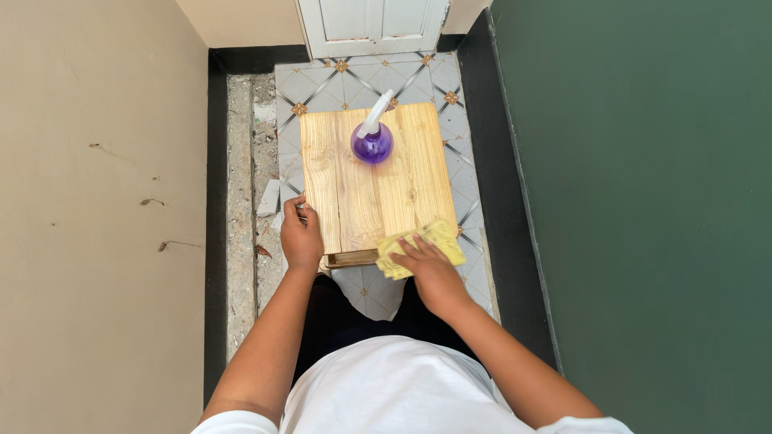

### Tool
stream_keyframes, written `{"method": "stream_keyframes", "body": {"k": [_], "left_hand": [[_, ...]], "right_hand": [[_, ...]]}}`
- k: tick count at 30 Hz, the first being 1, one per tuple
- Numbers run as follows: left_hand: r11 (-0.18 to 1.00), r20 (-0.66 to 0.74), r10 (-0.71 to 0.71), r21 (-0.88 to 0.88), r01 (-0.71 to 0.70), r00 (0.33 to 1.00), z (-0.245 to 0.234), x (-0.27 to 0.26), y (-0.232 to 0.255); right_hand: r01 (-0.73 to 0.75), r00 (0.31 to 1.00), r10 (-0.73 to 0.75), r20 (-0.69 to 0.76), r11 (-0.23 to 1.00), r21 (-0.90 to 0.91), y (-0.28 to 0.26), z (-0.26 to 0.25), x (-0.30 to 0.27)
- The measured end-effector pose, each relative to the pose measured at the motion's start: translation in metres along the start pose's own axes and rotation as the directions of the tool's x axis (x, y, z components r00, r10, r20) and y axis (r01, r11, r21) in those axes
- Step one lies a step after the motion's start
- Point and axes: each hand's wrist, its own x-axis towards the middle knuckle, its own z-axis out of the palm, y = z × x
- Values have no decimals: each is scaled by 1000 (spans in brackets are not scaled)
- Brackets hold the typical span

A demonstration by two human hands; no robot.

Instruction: The person wipes the top surface and side slats of a small wooden stool using a yellow cloth. They hold a purple spray bottle in the left hand while wiping with the right hand, moving the cloth across the stool's top and sides.

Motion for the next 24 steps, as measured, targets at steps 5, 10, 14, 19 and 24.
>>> {"method": "stream_keyframes", "body": {"k": [5,10,14,19,24], "left_hand": [[1000,-10,16,25,-15,1000,2,3,-1],[1000,1,-12,16,12,1000,2,3,-1],[999,-12,12,31,-11,1000,1,2,0],[1000,-16,23,1,-23,1000,0,0,2],[1000,-16,24,-19,-24,1000,1,1,-3]], "right_hand": [[-335,939,344,9,907,256,14,-41,-8],[-285,848,342,-406,939,194,50,-45,33],[-370,847,333,-414,929,-8,75,-4,91],[-346,902,301,-310,933,-99,29,56,126],[21,982,-13,-188,999,43,-24,60,72]]}}
